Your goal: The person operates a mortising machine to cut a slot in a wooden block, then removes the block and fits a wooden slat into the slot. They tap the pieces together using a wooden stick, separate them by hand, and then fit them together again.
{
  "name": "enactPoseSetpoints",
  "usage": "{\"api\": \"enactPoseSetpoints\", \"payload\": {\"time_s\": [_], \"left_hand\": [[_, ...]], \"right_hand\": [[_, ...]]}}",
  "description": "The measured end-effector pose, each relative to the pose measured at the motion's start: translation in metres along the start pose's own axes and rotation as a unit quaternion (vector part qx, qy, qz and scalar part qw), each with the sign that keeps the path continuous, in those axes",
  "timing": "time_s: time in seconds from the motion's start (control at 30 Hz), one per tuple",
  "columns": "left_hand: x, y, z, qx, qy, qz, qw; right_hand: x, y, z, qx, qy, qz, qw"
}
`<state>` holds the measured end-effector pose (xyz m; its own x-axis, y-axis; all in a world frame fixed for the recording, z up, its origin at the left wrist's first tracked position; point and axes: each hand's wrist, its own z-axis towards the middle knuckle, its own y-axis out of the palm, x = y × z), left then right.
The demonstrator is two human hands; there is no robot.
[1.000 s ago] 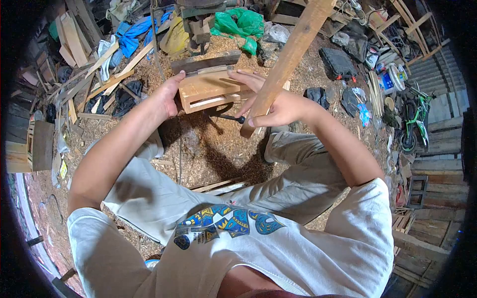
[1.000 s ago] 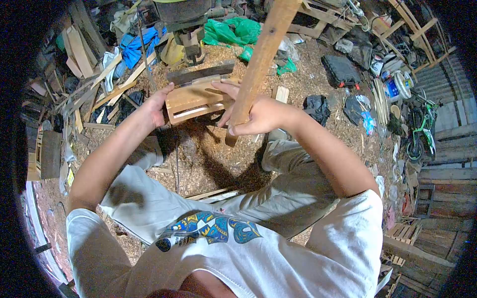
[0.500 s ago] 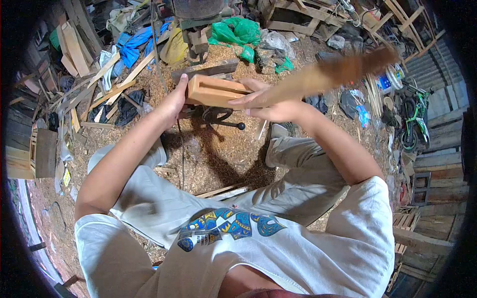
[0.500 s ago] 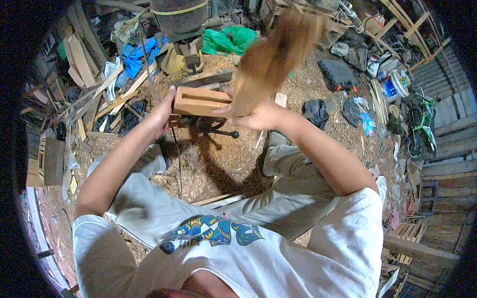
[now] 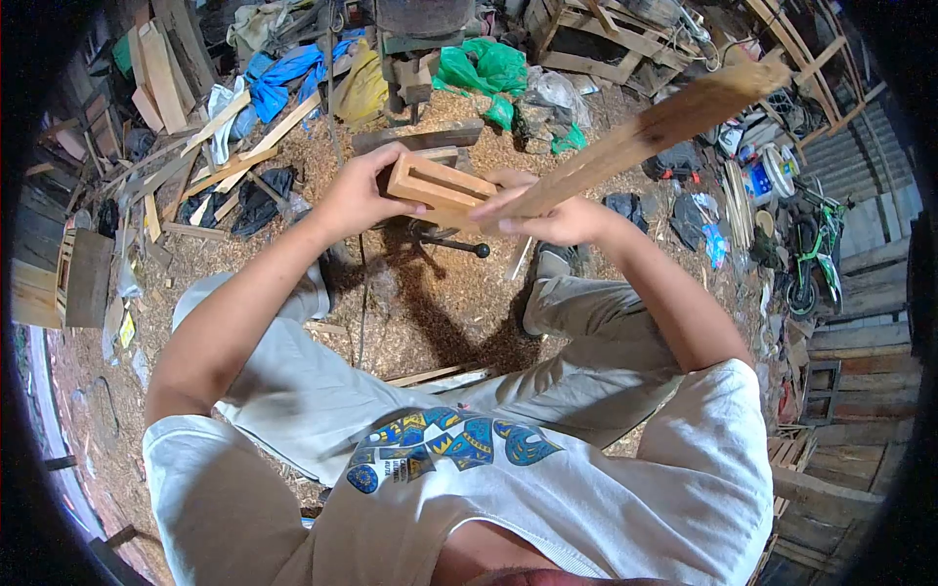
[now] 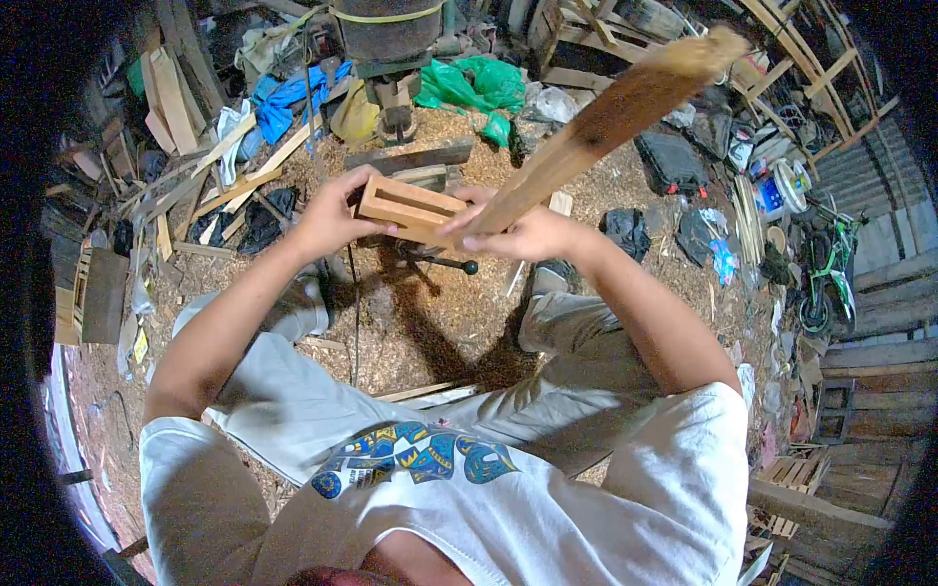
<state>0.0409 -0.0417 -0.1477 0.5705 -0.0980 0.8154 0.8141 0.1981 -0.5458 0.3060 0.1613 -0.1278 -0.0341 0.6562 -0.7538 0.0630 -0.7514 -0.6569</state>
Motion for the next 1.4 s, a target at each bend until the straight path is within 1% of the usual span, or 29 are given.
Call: {"api": "enactPoseSetpoints", "payload": {"time_s": [0.03, 0.07, 0.1, 0.13, 0.2, 0.23, 0.27, 0.33, 0.37, 0.4, 0.47, 0.5, 0.53, 0.57, 0.6, 0.63, 0.67, 0.73, 0.77, 0.83, 0.9, 0.97, 1.0, 1.07, 1.13, 1.17, 1.27, 1.33, 1.4], "left_hand": [[-0.003, 0.002, -0.003, 0.022, -0.012, 0.021, 0.999], [-0.005, 0.007, -0.006, 0.044, -0.024, 0.041, 0.998], [-0.006, 0.013, -0.009, 0.083, -0.005, 0.013, 0.996], [-0.01, 0.015, -0.009, 0.082, -0.005, 0.011, 0.997], [-0.014, 0.017, -0.012, 0.122, 0.002, -0.107, 0.987], [-0.009, 0.015, -0.016, 0.136, 0.01, -0.018, 0.99], [-0.013, 0.016, -0.016, 0.134, 0.01, -0.02, 0.991], [-0.023, 0.016, -0.02, 0.143, 0.018, 0.024, 0.989], [-0.028, 0.016, -0.022, 0.133, 0.014, 0.02, 0.991], [-0.029, 0.017, -0.024, 0.132, 0.01, 0.018, 0.991], [-0.031, 0.019, -0.027, 0.114, 0.003, 0.031, 0.993], [-0.033, 0.021, -0.028, 0.113, 0.0, 0.029, 0.993], [-0.036, 0.024, -0.03, 0.114, 0.007, 0.024, 0.993], [-0.039, 0.025, -0.031, 0.116, 0.013, 0.02, 0.993], [-0.041, 0.025, -0.032, 0.115, 0.011, 0.019, 0.993], [-0.044, 0.024, -0.032, 0.113, 0.007, 0.036, 0.993], [-0.046, 0.024, -0.032, 0.112, 0.003, 0.054, 0.992], [-0.048, 0.025, -0.033, 0.11, 0.004, 0.043, 0.993], [-0.049, 0.026, -0.034, 0.109, -0.014, 0.04, 0.993], [-0.047, 0.027, -0.036, 0.109, -0.032, 0.035, 0.993], [-0.044, 0.027, -0.036, 0.115, 0.004, 0.04, 0.993], [-0.041, 0.028, -0.038, 0.123, 0.013, 0.04, 0.992], [-0.04, 0.029, -0.039, 0.131, 0.022, 0.04, 0.99], [-0.038, 0.033, -0.041, 0.138, 0.029, 0.041, 0.989], [-0.034, 0.034, -0.042, 0.144, 0.037, 0.043, 0.988], [-0.033, 0.035, -0.043, 0.136, 0.026, 0.034, 0.99], [-0.029, 0.036, -0.044, 0.127, -0.003, 0.006, 0.992], [-0.028, 0.037, -0.045, 0.127, -0.019, -0.014, 0.992], [-0.029, 0.037, -0.044, 0.125, -0.042, -0.03, 0.991]], "right_hand": [[-0.002, -0.003, 0.001, 0.004, -0.001, 0.009, 1.0], [-0.005, -0.01, -0.001, 0.057, -0.03, 0.001, 0.998], [-0.011, -0.017, -0.002, 0.11, -0.059, -0.007, 0.992], [-0.017, -0.022, -0.005, 0.11, -0.057, -0.006, 0.992], [-0.022, -0.031, -0.014, 0.165, 0.057, -0.028, 0.984], [-0.016, -0.035, -0.016, 0.203, 0.022, -0.053, 0.977], [-0.016, -0.036, -0.017, 0.204, 0.025, -0.052, 0.977], [-0.018, -0.04, -0.016, 0.226, 0.077, 0.127, 0.963], [-0.004, -0.038, -0.013, 0.25, -0.003, 0.149, 0.957], [0.003, -0.039, -0.011, 0.248, -0.001, 0.151, 0.957], [0.015, -0.039, -0.009, 0.238, -0.074, 0.162, 0.955], [0.002, -0.037, -0.011, 0.253, -0.016, 0.018, 0.967], [0.006, -0.039, -0.011, 0.252, -0.014, 0.019, 0.967], [0.013, -0.042, -0.008, 0.235, -0.087, -0.087, 0.964], [0.014, -0.043, -0.006, 0.214, -0.16, -0.191, 0.944], [0.012, -0.036, -0.009, 0.239, -0.071, -0.09, 0.964], [0.013, -0.034, -0.008, 0.238, -0.07, -0.088, 0.965], [0.014, -0.032, -0.006, 0.221, -0.031, -0.114, 0.968], [0.017, -0.03, -0.007, 0.207, -0.02, -0.069, 0.976], [0.022, -0.026, -0.005, 0.192, -0.004, -0.063, 0.979], [0.025, -0.025, -0.003, 0.178, 0.012, -0.056, 0.982], [0.026, -0.024, 0.0, 0.158, -0.034, -0.05, 0.986], [0.023, -0.024, 0.003, 0.156, -0.034, -0.049, 0.986], [0.016, -0.024, 0.007, 0.157, -0.089, -0.13, 0.975], [0.01, -0.024, 0.01, 0.155, -0.104, -0.129, 0.974], [0.006, -0.024, 0.012, 0.155, -0.119, -0.129, 0.972], [-0.008, -0.02, 0.017, 0.135, -0.127, -0.129, 0.974], [-0.005, -0.015, 0.021, 0.119, -0.145, -0.139, 0.972], [-0.006, -0.007, 0.025, 0.098, -0.158, -0.115, 0.976]]}}
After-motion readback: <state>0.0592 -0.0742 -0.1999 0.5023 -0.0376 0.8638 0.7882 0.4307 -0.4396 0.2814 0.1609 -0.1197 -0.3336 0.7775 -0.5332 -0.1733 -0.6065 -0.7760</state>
